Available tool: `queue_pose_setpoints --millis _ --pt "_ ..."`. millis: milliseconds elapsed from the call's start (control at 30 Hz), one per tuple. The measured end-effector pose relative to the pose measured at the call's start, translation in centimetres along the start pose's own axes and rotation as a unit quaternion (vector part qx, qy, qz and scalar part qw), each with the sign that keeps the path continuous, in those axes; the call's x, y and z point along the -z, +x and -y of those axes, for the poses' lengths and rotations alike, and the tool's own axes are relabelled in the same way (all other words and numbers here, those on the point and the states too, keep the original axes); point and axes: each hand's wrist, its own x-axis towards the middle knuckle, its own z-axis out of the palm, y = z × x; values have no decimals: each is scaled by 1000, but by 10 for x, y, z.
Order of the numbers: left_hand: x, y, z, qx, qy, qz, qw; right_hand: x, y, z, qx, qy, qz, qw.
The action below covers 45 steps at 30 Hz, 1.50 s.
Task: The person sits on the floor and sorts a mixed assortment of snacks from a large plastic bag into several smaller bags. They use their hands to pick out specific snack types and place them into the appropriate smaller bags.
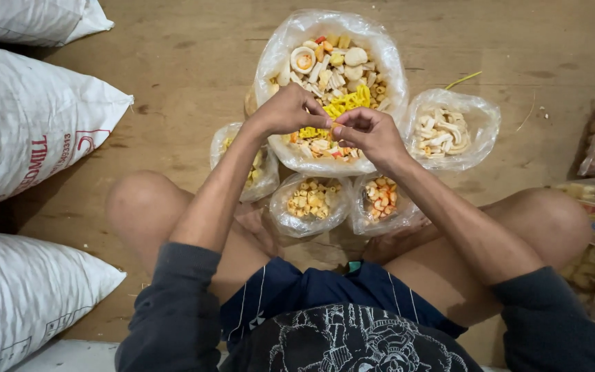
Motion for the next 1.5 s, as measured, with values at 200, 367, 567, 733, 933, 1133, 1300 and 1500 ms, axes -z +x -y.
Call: queue_pose_setpoints --millis 200,367,567,733,933,1133,1300,1500 --pt "12 -6 -1 -8 -59 2 998 8 5 -8 -21 -15 30 999" --pt "-8 28 59 58 246 -117 960 -2 -19 4 -105 -168 162 967" --pt "-37 29 57 -13 493 -127 860 -5 -21 4 -120 -385 290 868" --pt "-45 11 31 13 527 -81 846 25 1 12 -49 -324 190 925" --pt "-47 20 30 27 522 -85 849 39 11 20 -46 -205 36 977" --pt "-38 36 24 34 411 -122 903 42 24 -1 -53 -272 39 960" --pt "-37 19 -4 43 60 -45 996 28 18 9 -46 -198 94 975" --pt "-25 11 0 74 -8 -10 997 22 16 12 -49 -162 108 980"
